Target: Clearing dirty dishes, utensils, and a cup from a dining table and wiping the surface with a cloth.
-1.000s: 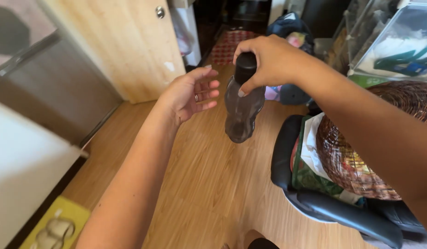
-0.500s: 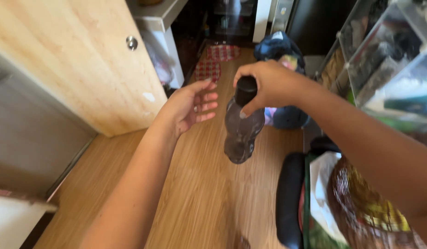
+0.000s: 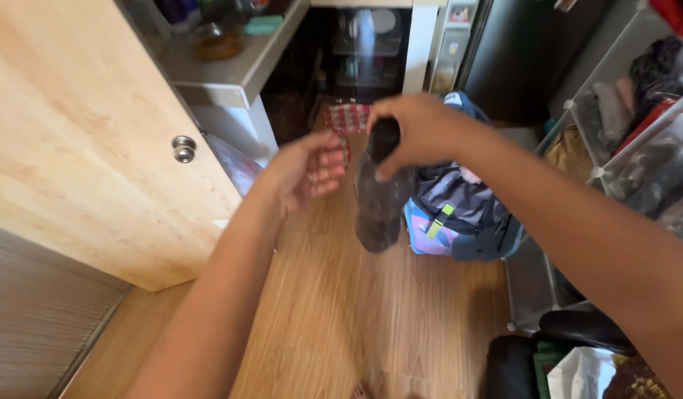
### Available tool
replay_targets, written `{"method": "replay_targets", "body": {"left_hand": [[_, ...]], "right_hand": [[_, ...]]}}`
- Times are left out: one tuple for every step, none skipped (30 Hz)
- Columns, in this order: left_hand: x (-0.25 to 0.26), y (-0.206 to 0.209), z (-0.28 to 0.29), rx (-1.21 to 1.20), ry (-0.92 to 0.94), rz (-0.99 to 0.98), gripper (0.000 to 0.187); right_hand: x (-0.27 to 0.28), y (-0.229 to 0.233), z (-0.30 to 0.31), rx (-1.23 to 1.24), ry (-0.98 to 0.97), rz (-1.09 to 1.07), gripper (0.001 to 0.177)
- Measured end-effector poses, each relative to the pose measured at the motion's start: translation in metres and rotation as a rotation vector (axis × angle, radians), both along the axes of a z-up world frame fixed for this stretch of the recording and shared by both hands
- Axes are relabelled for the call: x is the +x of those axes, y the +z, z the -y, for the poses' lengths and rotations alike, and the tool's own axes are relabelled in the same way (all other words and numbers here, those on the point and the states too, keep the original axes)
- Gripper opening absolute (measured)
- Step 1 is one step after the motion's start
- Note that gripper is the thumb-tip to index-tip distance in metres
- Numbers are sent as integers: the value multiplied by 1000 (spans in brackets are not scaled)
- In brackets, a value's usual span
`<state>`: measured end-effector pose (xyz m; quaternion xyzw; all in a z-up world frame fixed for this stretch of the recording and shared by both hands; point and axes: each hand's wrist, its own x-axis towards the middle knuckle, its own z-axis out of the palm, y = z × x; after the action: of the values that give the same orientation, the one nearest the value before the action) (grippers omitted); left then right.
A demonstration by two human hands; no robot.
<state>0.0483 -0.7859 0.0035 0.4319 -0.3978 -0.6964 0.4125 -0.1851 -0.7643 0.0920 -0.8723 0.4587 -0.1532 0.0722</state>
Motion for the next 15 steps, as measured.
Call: {"method": "replay_targets", "body": {"left_hand": [[4, -4, 24, -16, -13, 4, 23], [4, 0, 50, -22, -18, 9, 23], [3, 5, 75, -35, -25, 0, 23], [5, 4, 99, -36, -29, -16, 22], [6, 5, 123, -30, -31, -17, 22], [8, 10, 148, -32, -25, -10, 22], [10, 14, 174, -34, -18, -3, 22], [12, 13, 195, -32, -8, -8, 22], [14, 12, 216, -22, 13, -3, 22], [17, 10, 233, -7, 42, 0, 23], [21, 6, 249, 2, 60, -7, 23], [26, 14, 275, -19, 81, 4, 23], [32, 21, 302, -40, 102, 14, 24], [37, 21, 319, -34, 115, 10, 24], [42, 20, 336, -6, 139, -5, 25]], "right_hand": [[6, 2, 26, -10, -45, -35, 72], [8, 5, 50, -16, -51, -30, 72], [9, 9, 74, -33, -28, -13, 72], [13, 10, 97, -38, -2, -2, 72], [17, 11, 116, -32, -4, -4, 72], [21, 14, 136, -9, -53, -43, 75], [25, 17, 157, 13, -102, -81, 77], [25, 14, 184, 15, -92, -86, 77], [25, 10, 211, 22, -64, -48, 75], [26, 7, 236, 34, -28, -12, 72], [27, -3, 260, 42, -10, -19, 72], [30, -3, 292, 17, 45, -22, 71], [34, -2, 325, -8, 101, -25, 70], [40, 4, 347, -2, 114, -30, 70], [47, 9, 368, 20, 107, -39, 72]]}}
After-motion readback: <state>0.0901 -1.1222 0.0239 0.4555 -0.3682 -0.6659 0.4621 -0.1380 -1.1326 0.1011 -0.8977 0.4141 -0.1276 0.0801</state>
